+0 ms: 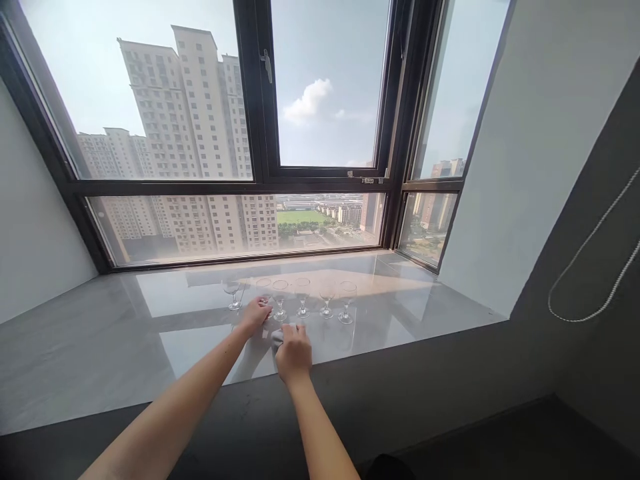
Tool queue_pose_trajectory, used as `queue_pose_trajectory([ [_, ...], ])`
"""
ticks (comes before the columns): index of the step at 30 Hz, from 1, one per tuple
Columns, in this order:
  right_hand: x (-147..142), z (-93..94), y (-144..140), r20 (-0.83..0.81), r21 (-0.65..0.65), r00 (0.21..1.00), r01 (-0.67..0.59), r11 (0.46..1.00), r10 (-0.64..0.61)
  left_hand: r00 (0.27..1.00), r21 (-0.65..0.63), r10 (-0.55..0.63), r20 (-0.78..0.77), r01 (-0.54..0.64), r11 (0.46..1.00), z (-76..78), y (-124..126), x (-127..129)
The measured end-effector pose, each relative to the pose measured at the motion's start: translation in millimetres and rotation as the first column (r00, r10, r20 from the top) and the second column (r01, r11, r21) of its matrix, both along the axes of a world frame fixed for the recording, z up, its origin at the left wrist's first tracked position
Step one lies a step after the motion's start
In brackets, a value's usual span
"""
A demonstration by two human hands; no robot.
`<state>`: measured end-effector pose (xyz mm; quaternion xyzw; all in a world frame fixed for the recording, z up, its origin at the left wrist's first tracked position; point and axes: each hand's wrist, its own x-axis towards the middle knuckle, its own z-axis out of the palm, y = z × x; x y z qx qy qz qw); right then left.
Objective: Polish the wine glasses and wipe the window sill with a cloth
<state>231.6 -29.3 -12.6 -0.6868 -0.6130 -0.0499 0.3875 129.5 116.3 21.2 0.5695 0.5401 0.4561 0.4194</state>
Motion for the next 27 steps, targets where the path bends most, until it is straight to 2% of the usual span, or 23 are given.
queue_pose_trajectory([
  [10, -1, 3.0, 0, -0.003, 0.011, 1.0, -0.011, 1.0, 0.011, 0.997, -0.047, -0.078, 0.003, 0.078, 0.996, -7.5, 19, 16],
  [15, -2, 4.1, 0, -0.006, 0.028, 1.0, -0.009, 1.0, 0.009, 0.993, -0.051, -0.098, -0.068, 0.095, 0.994, -8.9, 27, 15],
  [18, -2, 4.0, -1, -0.004, 0.029, 1.0, -0.013, 0.999, 0.013, 0.987, -0.059, -0.05, -0.15, 0.042, 0.997, -6.3, 29, 10],
  [21, -1, 2.8, -1, -0.004, 0.026, 1.0, -0.016, 1.0, 0.016, 0.967, -0.041, 0.048, -0.251, -0.06, 0.997, -0.4, 28, -1],
  [27, -1, -1.4, 1, 0.024, 0.051, 1.0, -0.012, 0.999, 0.011, 0.874, -0.031, 0.277, -0.399, -0.315, 0.949, 20.1, 25, -43],
])
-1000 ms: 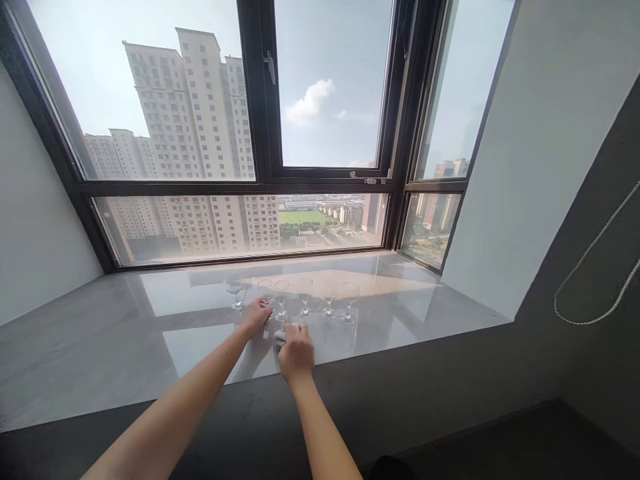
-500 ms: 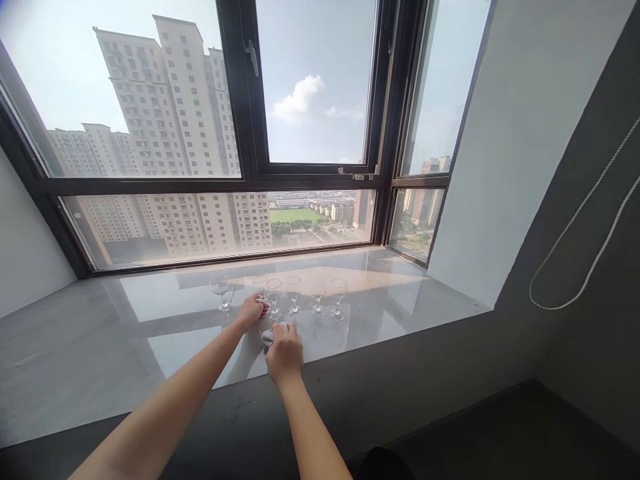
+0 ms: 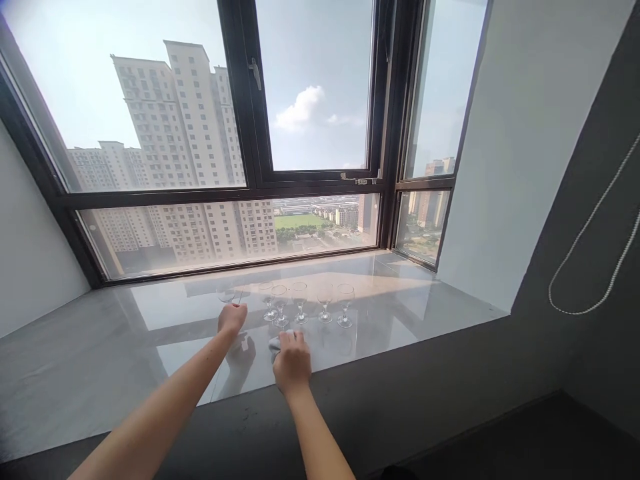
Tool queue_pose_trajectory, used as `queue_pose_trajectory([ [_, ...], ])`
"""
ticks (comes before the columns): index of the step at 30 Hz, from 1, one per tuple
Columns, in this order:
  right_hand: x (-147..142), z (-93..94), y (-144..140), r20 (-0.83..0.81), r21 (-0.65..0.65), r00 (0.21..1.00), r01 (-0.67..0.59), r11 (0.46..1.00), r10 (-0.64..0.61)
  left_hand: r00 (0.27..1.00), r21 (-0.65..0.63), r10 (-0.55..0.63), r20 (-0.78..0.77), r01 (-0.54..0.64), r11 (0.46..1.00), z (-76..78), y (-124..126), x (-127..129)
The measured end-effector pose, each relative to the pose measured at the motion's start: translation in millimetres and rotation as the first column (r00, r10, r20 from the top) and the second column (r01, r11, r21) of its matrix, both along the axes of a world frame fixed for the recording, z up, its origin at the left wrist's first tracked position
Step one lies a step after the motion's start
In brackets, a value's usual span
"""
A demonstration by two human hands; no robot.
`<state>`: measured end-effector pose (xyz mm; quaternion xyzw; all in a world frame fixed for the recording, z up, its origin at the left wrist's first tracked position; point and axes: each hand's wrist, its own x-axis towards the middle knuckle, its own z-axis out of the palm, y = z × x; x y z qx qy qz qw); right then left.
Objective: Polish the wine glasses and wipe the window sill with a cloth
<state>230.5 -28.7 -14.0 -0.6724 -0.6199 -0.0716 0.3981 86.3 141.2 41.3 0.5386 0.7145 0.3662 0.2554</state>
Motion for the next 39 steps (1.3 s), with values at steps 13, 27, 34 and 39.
queue_pose_trajectory([
  [13, -1, -1.5, 1, -0.02, 0.011, 1.0, 0.007, 1.0, -0.006, 0.993, 0.211, 0.028, 0.119, -0.053, 0.976, 6.8, 39, -30],
  [27, -1, 0.7, -1, -0.028, 0.0, 1.0, 0.013, 1.0, -0.013, 0.954, 0.326, -0.232, 0.192, 0.161, 0.932, -11.3, -21, -32],
  [34, -1, -2.4, 0, -0.028, 0.015, 0.999, 0.026, 1.0, -0.025, 0.944, 0.375, -0.299, 0.141, 0.228, 0.899, -11.2, -82, -48],
  [39, -1, -3.2, 0, -0.018, 0.015, 0.999, 0.036, 0.999, -0.036, 0.95, 0.429, -0.274, 0.151, 0.187, 0.884, -18.0, -95, -77],
])
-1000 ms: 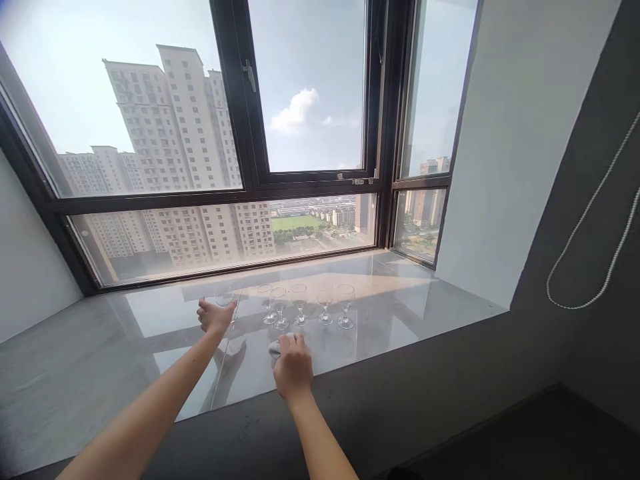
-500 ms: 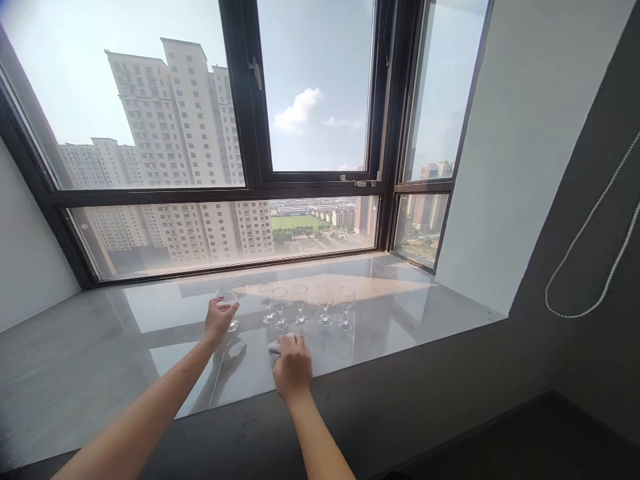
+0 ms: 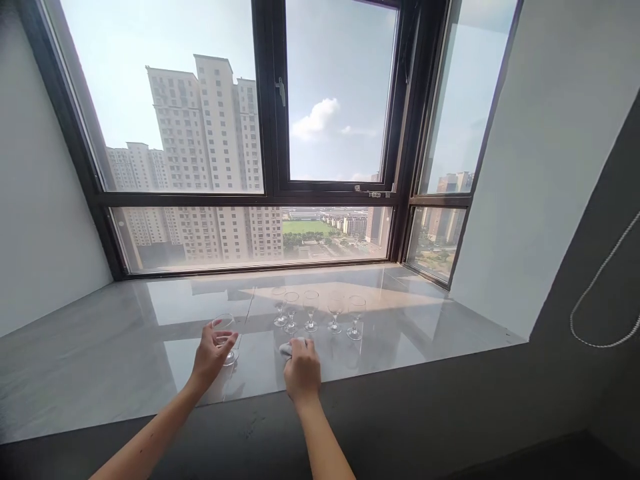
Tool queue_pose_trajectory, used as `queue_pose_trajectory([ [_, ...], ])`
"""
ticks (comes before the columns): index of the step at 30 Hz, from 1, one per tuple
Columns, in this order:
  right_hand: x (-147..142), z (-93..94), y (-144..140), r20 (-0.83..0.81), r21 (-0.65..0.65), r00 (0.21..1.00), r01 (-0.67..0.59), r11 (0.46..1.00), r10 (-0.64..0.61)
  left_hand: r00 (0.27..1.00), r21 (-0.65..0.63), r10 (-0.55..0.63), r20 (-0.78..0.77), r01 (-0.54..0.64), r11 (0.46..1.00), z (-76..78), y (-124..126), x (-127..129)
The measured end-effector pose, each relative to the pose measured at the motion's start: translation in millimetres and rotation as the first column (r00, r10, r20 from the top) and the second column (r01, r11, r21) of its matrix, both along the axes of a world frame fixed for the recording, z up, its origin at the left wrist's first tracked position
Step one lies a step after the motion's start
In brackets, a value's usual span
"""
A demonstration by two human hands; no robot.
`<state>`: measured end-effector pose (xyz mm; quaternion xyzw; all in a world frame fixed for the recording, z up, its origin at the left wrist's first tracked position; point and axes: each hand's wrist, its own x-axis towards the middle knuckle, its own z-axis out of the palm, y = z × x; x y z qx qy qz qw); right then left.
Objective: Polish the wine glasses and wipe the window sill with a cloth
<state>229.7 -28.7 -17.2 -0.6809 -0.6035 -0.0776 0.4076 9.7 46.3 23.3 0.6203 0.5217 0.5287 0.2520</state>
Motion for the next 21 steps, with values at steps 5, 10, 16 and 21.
queue_pose_trajectory([
  [5, 0, 0.7, -1, -0.012, -0.001, 1.0, -0.008, 1.0, 0.008, 0.999, 0.039, -0.031, -0.026, 0.032, 0.999, -12.7, -9, -13],
  [10, 0, 1.7, -1, 0.003, 0.004, 1.0, -0.014, 1.0, 0.014, 0.993, -0.022, 0.032, -0.116, -0.035, 0.999, -22.9, -13, -12],
  [16, -2, 1.3, -4, -0.022, 0.025, 1.0, -0.001, 1.0, 0.002, 0.935, -0.008, 0.135, -0.329, -0.145, 0.989, -26.9, -16, -12],
  [21, -4, -0.3, -6, -0.109, 0.029, 0.987, -0.12, 0.992, 0.122, 0.901, -0.028, 0.068, -0.429, -0.089, 0.996, -27.4, -19, -10],
])
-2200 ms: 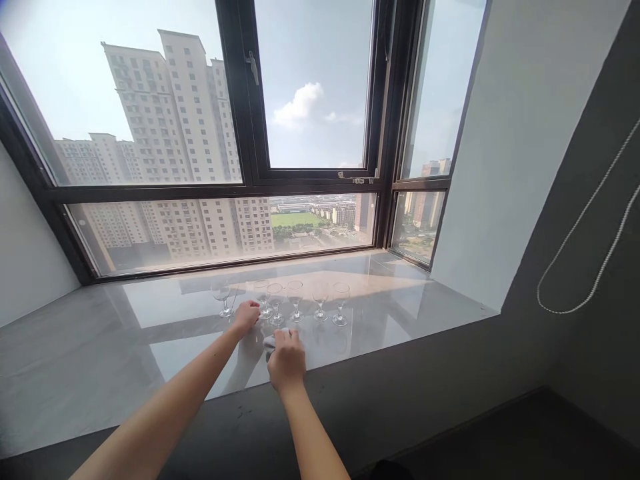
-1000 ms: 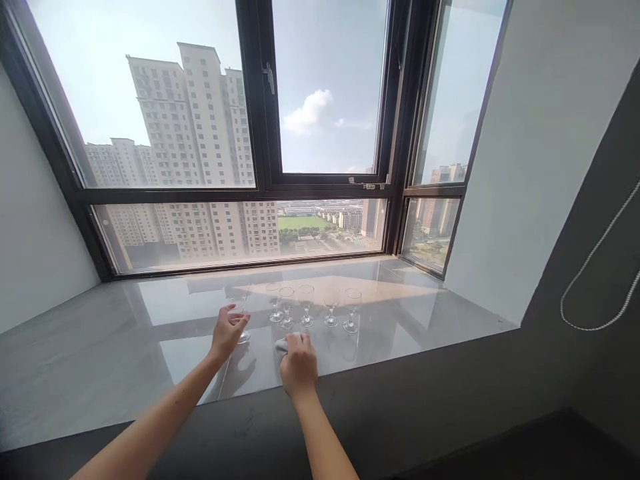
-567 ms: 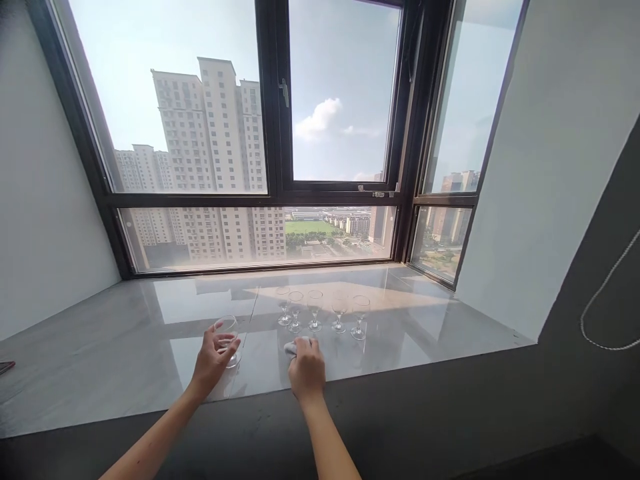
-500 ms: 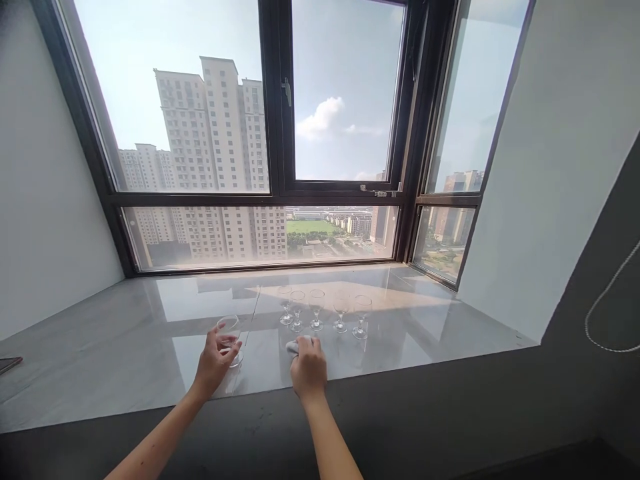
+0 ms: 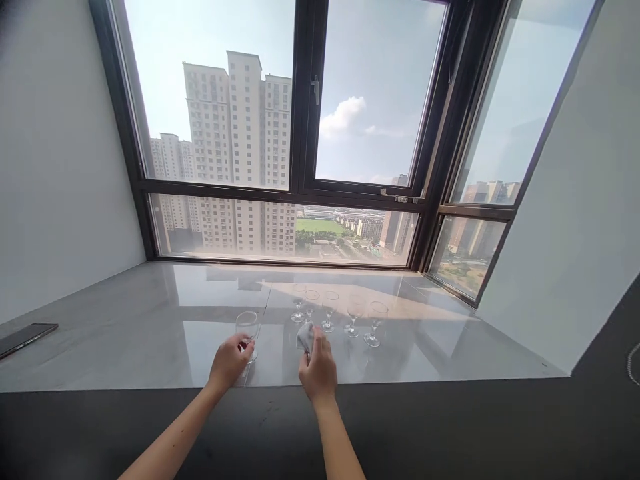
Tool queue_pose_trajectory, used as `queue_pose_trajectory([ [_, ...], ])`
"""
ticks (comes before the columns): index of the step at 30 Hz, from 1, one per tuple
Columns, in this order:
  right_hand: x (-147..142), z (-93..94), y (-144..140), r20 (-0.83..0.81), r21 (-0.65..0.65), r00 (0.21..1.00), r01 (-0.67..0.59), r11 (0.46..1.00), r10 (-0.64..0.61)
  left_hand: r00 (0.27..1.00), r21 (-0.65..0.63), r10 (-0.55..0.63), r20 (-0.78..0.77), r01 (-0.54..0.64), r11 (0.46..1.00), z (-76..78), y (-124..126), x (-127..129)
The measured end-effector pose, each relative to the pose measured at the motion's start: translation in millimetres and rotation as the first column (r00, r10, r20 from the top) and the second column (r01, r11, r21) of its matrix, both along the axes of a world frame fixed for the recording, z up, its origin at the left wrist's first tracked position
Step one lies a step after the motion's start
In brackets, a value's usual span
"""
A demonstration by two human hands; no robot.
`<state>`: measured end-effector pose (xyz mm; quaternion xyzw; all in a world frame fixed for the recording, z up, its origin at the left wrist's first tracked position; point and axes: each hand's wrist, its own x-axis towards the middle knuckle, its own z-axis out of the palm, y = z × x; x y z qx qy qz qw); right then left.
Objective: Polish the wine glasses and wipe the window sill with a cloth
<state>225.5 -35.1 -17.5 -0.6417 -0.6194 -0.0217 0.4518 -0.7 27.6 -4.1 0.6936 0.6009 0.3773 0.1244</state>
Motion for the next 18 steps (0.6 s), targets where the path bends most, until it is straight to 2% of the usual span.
queue_pose_trajectory([
  [5, 0, 5.0, 4, -0.206, 0.087, 0.979, 0.019, 0.996, -0.001, 0.996, -0.076, -0.015, -0.086, 0.009, 0.997, 0.6, -1, 3],
  [7, -3, 15.3, 7, -0.298, 0.127, 0.955, 0.042, 0.991, -0.003, 0.995, -0.103, -0.023, -0.093, 0.013, 0.995, 1.6, -2, 3],
  [10, -16, 41.7, 13, -0.358, 0.179, 0.933, 0.04, 0.983, 0.027, 0.993, -0.105, -0.071, -0.096, 0.061, 0.993, 3.3, -4, 3],
  [14, -52, 83.7, 24, -0.23, 0.255, 0.961, -0.091, 0.963, 0.152, 0.986, -0.092, -0.125, -0.114, 0.115, 0.989, 6.1, -8, 3],
  [18, -88, 109.5, 37, 0.009, 0.063, 0.964, -0.264, 0.962, 0.264, 0.986, -0.085, -0.116, -0.12, 0.106, 0.991, 7.8, -8, 4],
])
